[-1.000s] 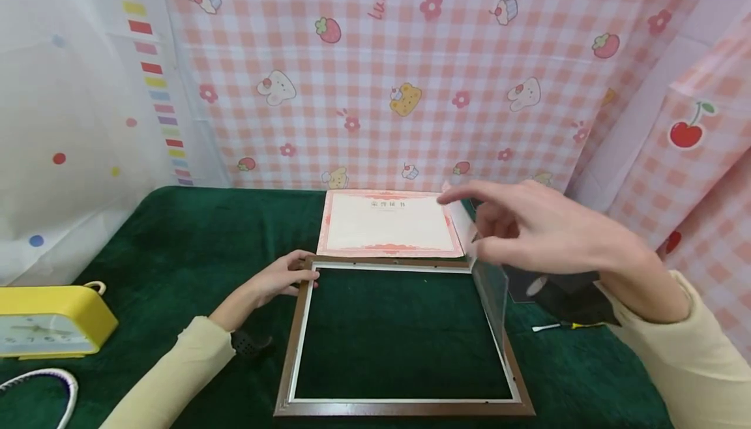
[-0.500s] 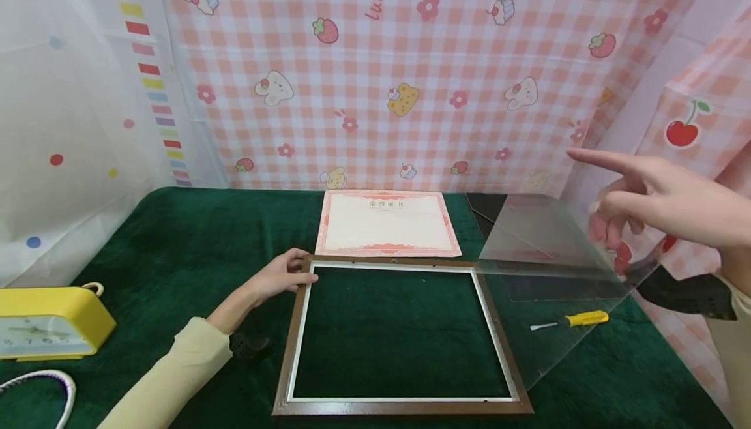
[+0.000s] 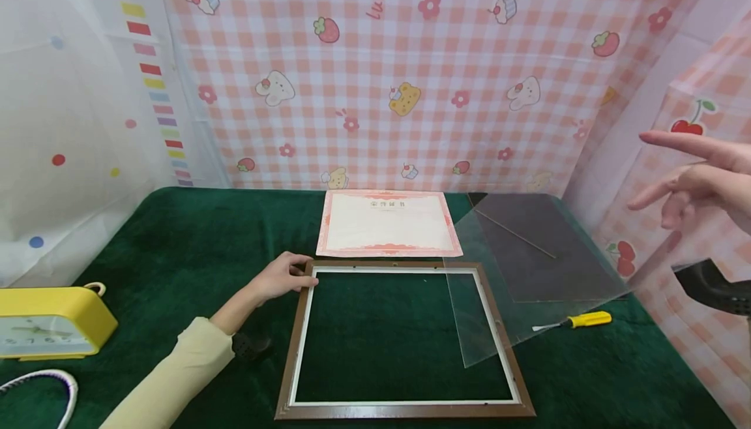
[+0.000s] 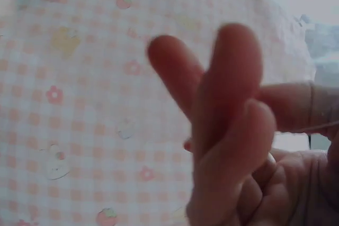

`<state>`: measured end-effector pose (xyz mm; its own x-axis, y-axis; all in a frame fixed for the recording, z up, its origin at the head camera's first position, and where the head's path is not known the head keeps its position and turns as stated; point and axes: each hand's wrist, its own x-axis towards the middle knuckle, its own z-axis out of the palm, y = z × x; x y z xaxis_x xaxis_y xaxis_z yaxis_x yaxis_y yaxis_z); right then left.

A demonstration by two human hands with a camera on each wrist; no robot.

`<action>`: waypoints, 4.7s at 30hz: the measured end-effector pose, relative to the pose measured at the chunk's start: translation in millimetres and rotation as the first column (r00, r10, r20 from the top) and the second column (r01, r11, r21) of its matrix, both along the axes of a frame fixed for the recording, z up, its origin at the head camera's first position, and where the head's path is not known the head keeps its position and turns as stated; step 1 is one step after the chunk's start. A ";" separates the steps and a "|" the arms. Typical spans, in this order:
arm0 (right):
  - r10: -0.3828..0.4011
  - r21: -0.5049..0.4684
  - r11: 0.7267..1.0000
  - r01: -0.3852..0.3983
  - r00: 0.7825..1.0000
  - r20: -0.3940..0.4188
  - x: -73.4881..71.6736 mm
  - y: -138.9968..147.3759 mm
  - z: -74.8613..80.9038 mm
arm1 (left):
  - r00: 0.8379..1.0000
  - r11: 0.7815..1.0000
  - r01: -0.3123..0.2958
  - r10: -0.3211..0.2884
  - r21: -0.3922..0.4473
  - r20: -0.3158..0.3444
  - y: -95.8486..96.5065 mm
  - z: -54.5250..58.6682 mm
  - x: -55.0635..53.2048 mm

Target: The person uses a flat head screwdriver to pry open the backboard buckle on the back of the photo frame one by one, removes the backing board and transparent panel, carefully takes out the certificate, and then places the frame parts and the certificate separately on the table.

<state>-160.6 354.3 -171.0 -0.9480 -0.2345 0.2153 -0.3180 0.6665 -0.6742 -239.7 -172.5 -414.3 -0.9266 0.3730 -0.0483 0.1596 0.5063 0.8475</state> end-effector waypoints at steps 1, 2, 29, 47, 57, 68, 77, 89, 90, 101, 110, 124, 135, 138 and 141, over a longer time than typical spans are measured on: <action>0.017 -0.042 0.999 -0.017 1.000 -0.009 -1.8 3.1 -2.4 | 1.000 1.000 -0.004 0.004 -0.001 0.005 -0.3 0.7 0.7; 0.024 -0.074 0.997 -0.025 1.000 -0.017 -3.2 5.3 -5.0 | 1.000 1.000 -0.008 0.008 -0.001 0.010 -0.7 1.5 1.5; 0.538 -0.987 0.136 -0.086 0.843 0.001 -53.3 -25.7 -152.8 | 0.966 0.902 0.255 -0.249 -0.348 0.062 -7.5 36.0 107.6; 0.378 -0.930 0.324 0.175 0.877 0.297 -97.0 -156.1 -185.9 | 0.967 0.850 0.253 -0.240 -0.462 0.088 -0.3 41.6 135.1; 0.363 -0.886 0.422 0.194 0.859 0.361 -115.0 -250.7 -192.1 | 0.963 0.844 0.264 -0.259 -0.467 0.077 -0.8 41.5 134.4; 0.382 -0.900 0.376 0.221 0.848 0.368 -128.6 -326.7 -203.2 | 0.959 0.831 0.272 -0.273 -0.486 0.070 -1.3 41.7 135.0; 0.360 -0.873 0.403 0.274 0.830 0.426 -129.0 -370.5 -210.1 | 0.963 0.831 0.261 -0.260 -0.491 0.072 -0.1 41.9 134.1; 0.254 -0.809 0.534 0.245 0.866 0.430 -119.8 -394.7 -214.2 | 0.963 0.825 0.264 -0.252 -0.500 0.094 -0.3 41.2 132.4; 0.262 -0.808 0.538 0.240 0.863 0.431 -119.7 -395.2 -214.5 | 0.963 0.824 0.265 -0.252 -0.500 0.095 -0.4 41.3 132.5; 0.369 -0.801 0.552 0.229 0.795 0.482 -119.0 -398.7 -217.5 | 0.959 0.819 0.280 -0.266 -0.500 0.101 -0.2 41.1 131.5; 0.437 -0.828 0.529 0.188 0.776 0.455 -122.4 -404.0 -222.7 | 0.960 0.815 0.274 -0.262 -0.511 0.097 -0.1 40.3 132.3; 0.474 -0.814 0.560 0.152 0.748 0.465 -125.0 -406.4 -224.5 | 0.956 0.801 0.286 -0.279 -0.526 0.096 -1.2 39.2 130.0; 0.359 -0.612 0.791 0.018 0.797 0.486 -135.7 -380.4 -198.5 | 0.957 0.794 0.285 -0.270 -0.537 0.110 -4.8 43.0 126.7; 0.302 -0.465 0.884 -0.059 0.830 0.469 -139.4 -367.4 -189.1 | 0.957 0.796 0.282 -0.273 -0.535 0.099 -7.0 45.2 124.8; 0.274 -0.337 0.932 -0.132 0.865 0.420 -140.4 -353.0 -182.8 | 0.957 0.798 0.271 -0.284 -0.537 0.061 -9.5 47.6 122.0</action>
